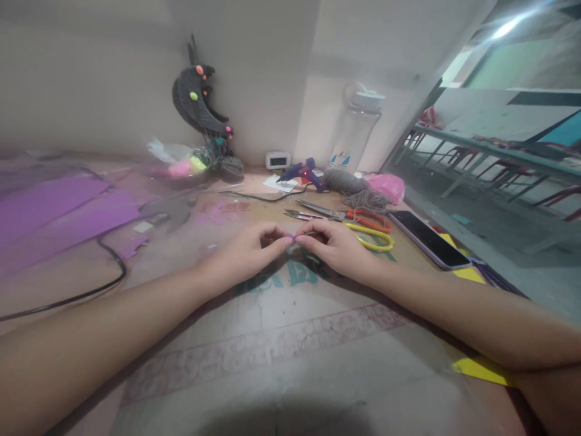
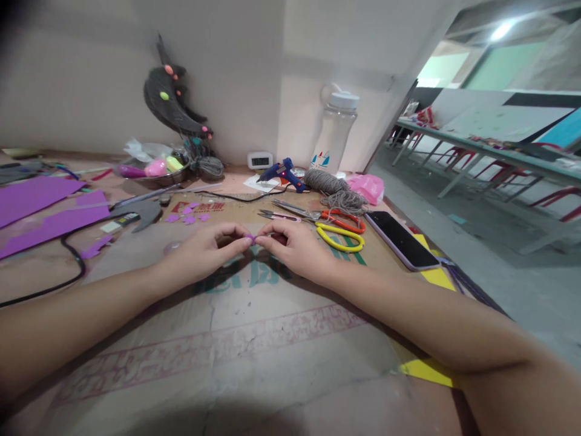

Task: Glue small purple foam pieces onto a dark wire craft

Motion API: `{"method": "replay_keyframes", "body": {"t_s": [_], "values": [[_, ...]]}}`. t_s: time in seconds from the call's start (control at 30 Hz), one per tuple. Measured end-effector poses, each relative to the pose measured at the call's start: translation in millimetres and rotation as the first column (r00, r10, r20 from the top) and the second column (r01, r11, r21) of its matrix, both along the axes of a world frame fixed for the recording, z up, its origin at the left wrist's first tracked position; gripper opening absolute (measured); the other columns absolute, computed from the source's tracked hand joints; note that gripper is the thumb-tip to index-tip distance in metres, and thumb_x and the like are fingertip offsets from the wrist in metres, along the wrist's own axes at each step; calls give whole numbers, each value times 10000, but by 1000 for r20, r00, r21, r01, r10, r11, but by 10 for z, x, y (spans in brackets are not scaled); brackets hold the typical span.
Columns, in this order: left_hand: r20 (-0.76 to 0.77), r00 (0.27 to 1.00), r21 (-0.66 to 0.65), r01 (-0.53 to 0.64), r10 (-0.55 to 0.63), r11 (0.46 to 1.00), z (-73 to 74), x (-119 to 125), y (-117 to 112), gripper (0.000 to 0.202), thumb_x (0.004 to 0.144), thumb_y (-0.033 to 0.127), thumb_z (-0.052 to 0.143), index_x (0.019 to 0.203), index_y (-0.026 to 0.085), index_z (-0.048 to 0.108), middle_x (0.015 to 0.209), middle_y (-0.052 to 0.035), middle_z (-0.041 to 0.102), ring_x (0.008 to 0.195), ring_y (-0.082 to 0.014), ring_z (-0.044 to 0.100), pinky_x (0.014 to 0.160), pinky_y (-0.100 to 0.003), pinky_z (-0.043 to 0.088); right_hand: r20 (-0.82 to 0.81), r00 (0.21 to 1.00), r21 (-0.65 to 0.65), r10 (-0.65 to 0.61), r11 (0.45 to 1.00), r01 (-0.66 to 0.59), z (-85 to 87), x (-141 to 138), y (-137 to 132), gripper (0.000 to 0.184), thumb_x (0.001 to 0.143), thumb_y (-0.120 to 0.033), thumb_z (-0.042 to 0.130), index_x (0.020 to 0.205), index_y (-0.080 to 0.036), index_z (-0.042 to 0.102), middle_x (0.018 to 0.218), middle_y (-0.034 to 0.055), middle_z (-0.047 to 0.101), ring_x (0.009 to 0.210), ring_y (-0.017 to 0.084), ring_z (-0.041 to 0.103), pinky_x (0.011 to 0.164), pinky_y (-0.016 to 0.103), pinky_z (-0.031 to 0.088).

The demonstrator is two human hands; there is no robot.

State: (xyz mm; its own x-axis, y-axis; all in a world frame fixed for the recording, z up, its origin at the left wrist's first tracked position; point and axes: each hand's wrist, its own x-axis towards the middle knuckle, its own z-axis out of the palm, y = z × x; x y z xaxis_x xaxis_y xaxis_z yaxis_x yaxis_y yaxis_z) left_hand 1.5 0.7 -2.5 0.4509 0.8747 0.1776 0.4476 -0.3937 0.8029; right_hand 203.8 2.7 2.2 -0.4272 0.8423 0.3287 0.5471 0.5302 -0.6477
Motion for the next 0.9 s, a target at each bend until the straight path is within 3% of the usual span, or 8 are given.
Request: {"method": "replay_keyframes", "body": {"t_s": [0.33,0.5,0.9], "values": [[15,1000,29,-27,26,999,32,7,2,286,879,423,504,855,180,653,802,-27,663,746,-172,580,667,-287,429,1,1000,79,9,997,-9,-16,25,26,241,868,-388,599,976,-183,665,885,20,584,675,104,516,612,239,410],[13,1000,40,-10,9,999,21,-4,8,255,877,397,519,877,184,659,833,-27,678,764,-171,589,680,-280,435,14,1000,72,27,997,-28,-34,20,37,145,855,-320,624,894,-188,670,823,5,578,673,104,521,611,236,410],[-16,1000,40,-4,5,999,22,2,-1,266,873,413,514,815,187,640,774,-12,654,721,-163,572,645,-272,417,16,999,77,45,996,-46,-52,16,50,132,847,-304,625,849,-176,657,786,3,587,669,107,522,602,233,403]]}}
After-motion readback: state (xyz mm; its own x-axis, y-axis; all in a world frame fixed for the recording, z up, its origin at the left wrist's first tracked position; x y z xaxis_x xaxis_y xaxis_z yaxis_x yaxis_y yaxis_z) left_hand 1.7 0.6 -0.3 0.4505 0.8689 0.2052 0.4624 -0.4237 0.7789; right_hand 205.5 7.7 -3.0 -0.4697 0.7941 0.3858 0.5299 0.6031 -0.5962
